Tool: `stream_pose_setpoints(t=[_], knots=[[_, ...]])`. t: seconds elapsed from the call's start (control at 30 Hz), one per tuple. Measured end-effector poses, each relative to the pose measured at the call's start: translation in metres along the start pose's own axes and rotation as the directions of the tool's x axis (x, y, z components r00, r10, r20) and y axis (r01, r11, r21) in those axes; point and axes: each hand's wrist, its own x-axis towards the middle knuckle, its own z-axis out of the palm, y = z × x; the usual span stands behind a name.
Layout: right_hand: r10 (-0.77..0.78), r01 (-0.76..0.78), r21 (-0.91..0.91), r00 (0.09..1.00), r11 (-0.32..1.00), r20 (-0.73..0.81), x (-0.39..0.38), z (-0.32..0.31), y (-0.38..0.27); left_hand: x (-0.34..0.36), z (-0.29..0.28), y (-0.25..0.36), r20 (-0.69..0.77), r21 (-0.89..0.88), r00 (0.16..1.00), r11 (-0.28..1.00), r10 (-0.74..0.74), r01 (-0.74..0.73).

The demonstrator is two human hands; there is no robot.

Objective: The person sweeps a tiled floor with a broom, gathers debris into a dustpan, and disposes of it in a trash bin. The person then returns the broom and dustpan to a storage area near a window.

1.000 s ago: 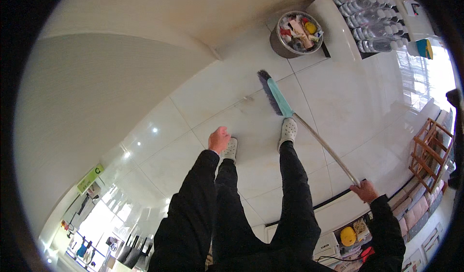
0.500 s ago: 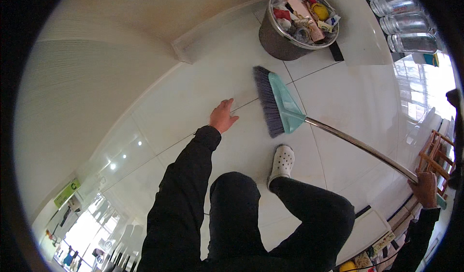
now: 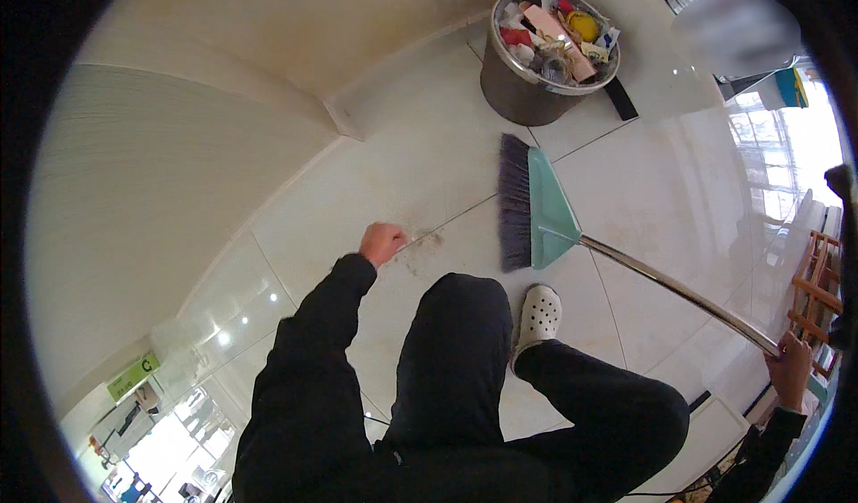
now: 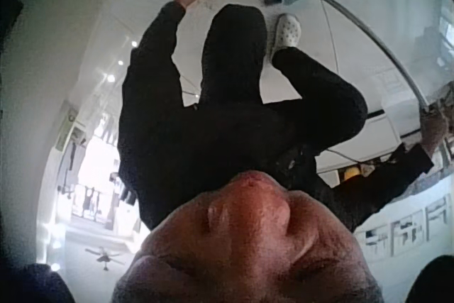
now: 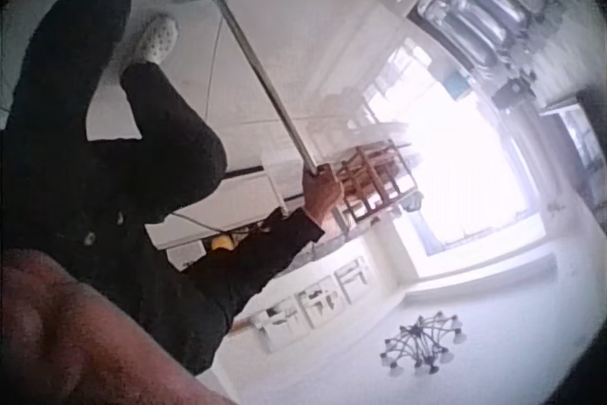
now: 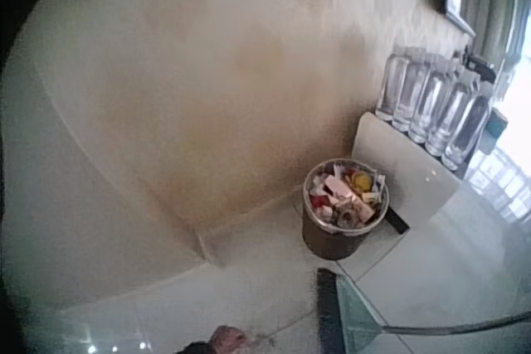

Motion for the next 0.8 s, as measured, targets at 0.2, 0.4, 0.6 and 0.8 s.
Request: stream_pose_setpoints(t=[0.2, 0.4, 0.6, 0.8], knots=[[0.041, -0.041, -0.002, 0.999, 0.999, -0.009, -0.026, -0.005, -0.005, -0.050, 0.001, -0.017, -0.053, -0.578, 0.816, 0.684, -0.575, 0.444], [0.033, -0.035, -0.087, 0.999, 0.996, -0.031, -0.036, -0.034, -0.002, -0.033, 0.026, 0.004, -0.310, -0.491, 0.852, 0.838, -0.422, 0.237], [0.040, -0.047, -0.132, 0.998, 0.990, -0.051, -0.046, -0.045, 0.001, 0.022, 0.031, 0.065, -0.180, -0.509, 0.933, 0.841, -0.311, 0.182], [0.032, -0.040, -0.160, 0.998, 0.986, -0.051, -0.065, -0.046, 0.004, 0.092, 0.028, 0.102, -0.427, -0.205, 0.903, 0.978, -0.050, -0.043]])
